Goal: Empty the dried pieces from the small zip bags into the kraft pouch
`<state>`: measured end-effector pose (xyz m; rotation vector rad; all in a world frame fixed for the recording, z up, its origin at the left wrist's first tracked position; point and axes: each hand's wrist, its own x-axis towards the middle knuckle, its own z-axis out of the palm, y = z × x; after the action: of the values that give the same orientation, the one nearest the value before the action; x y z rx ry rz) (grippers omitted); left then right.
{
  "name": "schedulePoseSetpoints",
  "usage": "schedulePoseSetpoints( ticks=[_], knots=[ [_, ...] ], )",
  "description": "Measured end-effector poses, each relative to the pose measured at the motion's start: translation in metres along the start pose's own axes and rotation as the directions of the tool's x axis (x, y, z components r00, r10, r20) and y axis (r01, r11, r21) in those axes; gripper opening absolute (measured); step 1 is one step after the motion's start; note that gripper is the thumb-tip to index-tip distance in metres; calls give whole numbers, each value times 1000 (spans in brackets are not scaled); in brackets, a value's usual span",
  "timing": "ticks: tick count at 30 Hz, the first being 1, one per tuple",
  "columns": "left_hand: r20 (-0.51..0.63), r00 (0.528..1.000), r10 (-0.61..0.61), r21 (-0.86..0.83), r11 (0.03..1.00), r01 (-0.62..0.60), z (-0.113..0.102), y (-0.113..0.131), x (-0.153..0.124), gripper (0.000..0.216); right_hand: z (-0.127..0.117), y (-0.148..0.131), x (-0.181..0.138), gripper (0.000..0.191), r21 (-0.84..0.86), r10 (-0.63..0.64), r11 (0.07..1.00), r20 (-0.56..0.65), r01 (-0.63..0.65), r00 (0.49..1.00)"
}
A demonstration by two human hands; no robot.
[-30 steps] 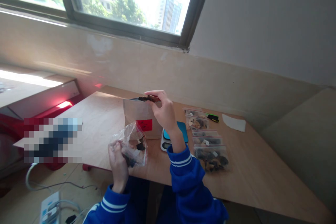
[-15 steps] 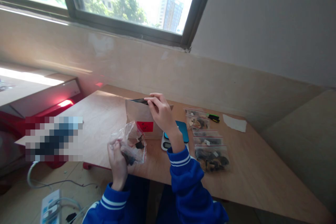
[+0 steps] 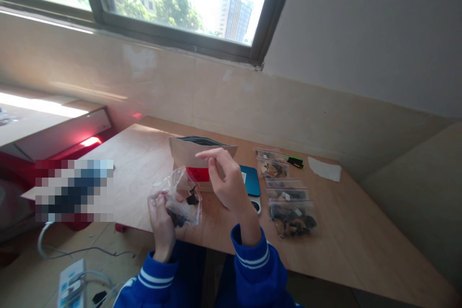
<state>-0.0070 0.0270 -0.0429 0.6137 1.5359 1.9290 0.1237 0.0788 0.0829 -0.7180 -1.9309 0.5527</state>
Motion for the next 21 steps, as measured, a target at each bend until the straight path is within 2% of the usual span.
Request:
schedulePoseSetpoints(
  ticks=[2, 4, 6, 9, 14, 18, 21],
  knots=[
    [7, 1000, -23, -21, 1000, 23, 0, 0, -1, 23, 2, -1, -11, 31, 68, 46, 996, 184, -60, 982],
    [21, 1000, -17, -36, 999, 18, 0, -2, -2, 23, 9, 5, -22, 33, 65, 88, 991, 357, -118, 930],
    [38, 999, -14, -55, 998, 16, -1, -5, -2, 24, 18, 14, -30, 36, -9, 143, 988, 435, -154, 889],
    [36, 999, -1, -79, 997, 4, -2, -9, -2, 27, 29, 23, -39, 35, -120, 226, 974, 473, -191, 852],
    [-31, 998, 61, -130, 989, -65, -2, -13, 0, 32, 33, 21, -46, 36, -83, 285, 955, 522, -285, 804],
    [-77, 992, 101, -178, 978, -113, -3, -17, 2, 30, 34, 21, -49, 40, -42, 316, 939, 494, -340, 810],
    [-60, 993, 103, -193, 975, -113, -3, -19, 2, 27, 34, 23, -51, 39, -11, 317, 935, 469, -353, 825]
  ],
)
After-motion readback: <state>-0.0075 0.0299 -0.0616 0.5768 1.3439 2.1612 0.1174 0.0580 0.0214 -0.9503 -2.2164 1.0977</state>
